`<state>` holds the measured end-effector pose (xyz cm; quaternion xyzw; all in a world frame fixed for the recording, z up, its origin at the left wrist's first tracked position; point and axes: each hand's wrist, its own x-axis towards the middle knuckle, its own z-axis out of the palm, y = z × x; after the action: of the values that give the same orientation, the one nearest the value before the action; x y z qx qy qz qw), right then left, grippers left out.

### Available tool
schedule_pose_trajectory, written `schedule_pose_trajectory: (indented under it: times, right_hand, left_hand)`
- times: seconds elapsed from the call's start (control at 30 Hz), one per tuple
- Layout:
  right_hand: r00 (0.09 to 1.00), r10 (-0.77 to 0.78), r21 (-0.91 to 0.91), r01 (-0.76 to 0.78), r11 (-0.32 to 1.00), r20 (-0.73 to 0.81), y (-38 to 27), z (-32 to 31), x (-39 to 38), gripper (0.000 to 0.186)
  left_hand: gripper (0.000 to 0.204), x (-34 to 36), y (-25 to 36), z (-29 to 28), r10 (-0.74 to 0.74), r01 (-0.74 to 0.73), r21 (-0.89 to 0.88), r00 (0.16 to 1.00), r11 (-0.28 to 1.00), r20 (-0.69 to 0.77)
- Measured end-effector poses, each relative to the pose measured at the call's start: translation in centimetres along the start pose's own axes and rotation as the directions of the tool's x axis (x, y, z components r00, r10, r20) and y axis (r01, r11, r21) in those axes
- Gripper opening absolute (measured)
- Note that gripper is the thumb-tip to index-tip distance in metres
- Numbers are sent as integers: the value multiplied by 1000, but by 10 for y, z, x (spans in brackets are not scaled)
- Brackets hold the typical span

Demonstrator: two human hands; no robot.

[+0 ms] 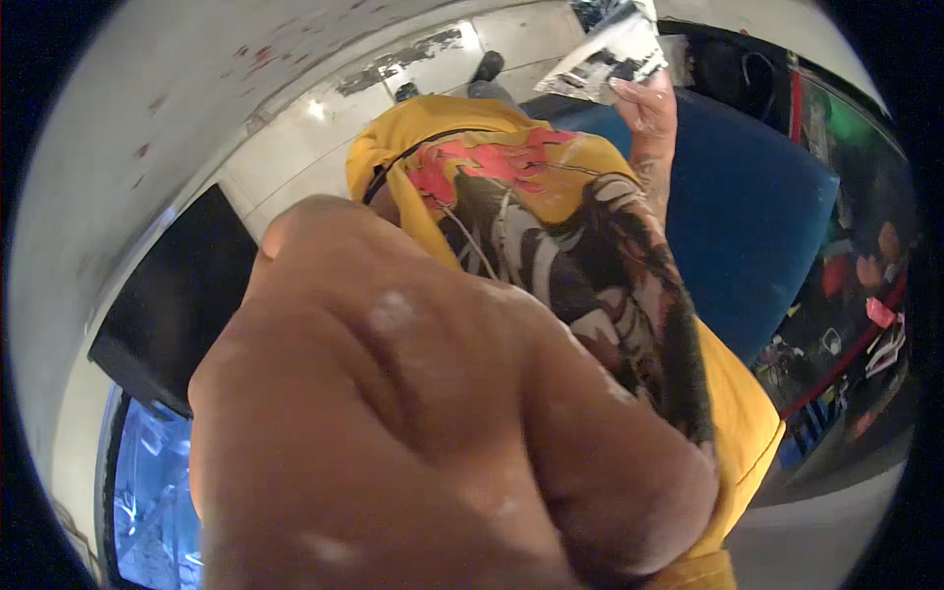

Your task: The person applies plaster to a wall using putty knives, mixes plaster on the floor, and applies the plaster onto the ceiling using the putty knives.

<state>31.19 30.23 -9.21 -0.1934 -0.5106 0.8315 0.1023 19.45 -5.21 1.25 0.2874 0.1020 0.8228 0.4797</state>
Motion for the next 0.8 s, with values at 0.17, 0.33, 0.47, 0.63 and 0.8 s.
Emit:
schedule_pose_trajectory:
  times: [0.17,0.33,0.47,0.63,0.8]
  right_hand:
    - [997,50,-18,-49,999,66,0,10,-1,57]
    - [1000,-10,76,10,997,5,16,11,-6,60]
    - [984,82,166,-108,980,159,-27,42,-14,59]
    - [999,-23,-53,25,998,47,-13,-14,4,61]
    - [987,-117,-17,120,993,110,-23,-36,6,60]
  left_hand:
    - [24,-16,-14,2,13,-15,-60,999,998,-39]
    - [26,-48,-30,12,-25,6,-115,986,993,-164]
    - [28,-63,-38,22,-71,32,-148,961,988,-268]
    - [30,-45,-48,16,-109,64,-177,960,982,-257]
    - [32,3,-30,-3,-154,146,-70,980,987,-128]
